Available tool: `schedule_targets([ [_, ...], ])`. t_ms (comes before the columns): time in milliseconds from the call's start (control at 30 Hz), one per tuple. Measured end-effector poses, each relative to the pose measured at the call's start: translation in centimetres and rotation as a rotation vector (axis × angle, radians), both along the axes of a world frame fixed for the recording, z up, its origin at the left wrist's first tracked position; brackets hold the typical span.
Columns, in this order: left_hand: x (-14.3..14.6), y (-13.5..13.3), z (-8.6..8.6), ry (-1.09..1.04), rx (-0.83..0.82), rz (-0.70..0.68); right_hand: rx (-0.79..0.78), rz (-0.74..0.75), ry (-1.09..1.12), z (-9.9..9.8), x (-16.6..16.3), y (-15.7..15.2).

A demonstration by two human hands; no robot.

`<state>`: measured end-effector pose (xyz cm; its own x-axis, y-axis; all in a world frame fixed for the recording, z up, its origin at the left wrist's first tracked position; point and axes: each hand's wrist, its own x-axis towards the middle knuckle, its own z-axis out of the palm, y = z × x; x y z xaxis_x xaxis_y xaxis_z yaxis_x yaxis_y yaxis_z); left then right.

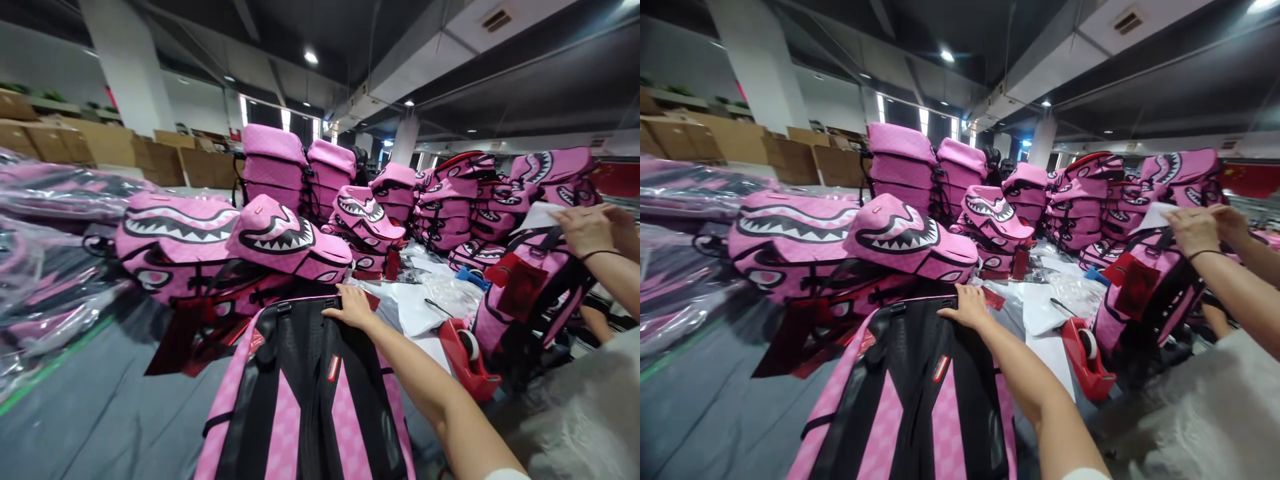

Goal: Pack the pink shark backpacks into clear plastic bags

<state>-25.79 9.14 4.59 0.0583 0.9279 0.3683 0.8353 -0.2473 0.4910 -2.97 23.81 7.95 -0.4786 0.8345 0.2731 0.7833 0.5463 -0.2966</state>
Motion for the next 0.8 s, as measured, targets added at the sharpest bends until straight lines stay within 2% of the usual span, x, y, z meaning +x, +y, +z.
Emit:
schedule_targets([
  [100, -1.1, 0.2, -0.5, 0.005, 0.029, 0.042, -0.007, -0.013, 0.040, -1.2, 0.6, -0.4],
  [167, -1.8, 1.1, -0.5, 0.011, 0.056, 0.076, 0.050, 0.022, 0.104, -2.0, 0.9, -0.5],
  [267, -1.9, 4.5, -0.4, 0.041, 0.014, 0.183, 0.146, 0.073, 0.215, -3.3, 1.2, -0.4],
  [333, -1.4, 6.9, -1.0, 0.066, -0.005, 0.233, 0.202, 0.101, 0.295, -4.4, 1.5, -0.2],
  [400, -0.5, 8.1, -2.4, 0.073, 0.116, 0.228, 0.278, 0.121, 0.370, -5.6, 2.1, -0.3],
  [500, 1.0, 6.8, -4.8, 0.088, 0.424, 0.200, 0.405, 0.137, 0.433, -7.2, 3.1, -1.5],
  [567, 1.8, 4.6, -5.9, 0.148, 0.530, 0.199, 0.445, 0.141, 0.413, -7.9, 4.0, -2.9],
  [700, 2.0, 0.6, -6.9, 0.339, 0.590, 0.116, 0.396, 0.175, 0.248, -8.4, 5.8, -6.1],
  [800, 0.8, 0.0, -7.9, 0.387, 0.510, -0.003, 0.311, 0.176, 0.177, -8.7, 6.3, -7.7],
])
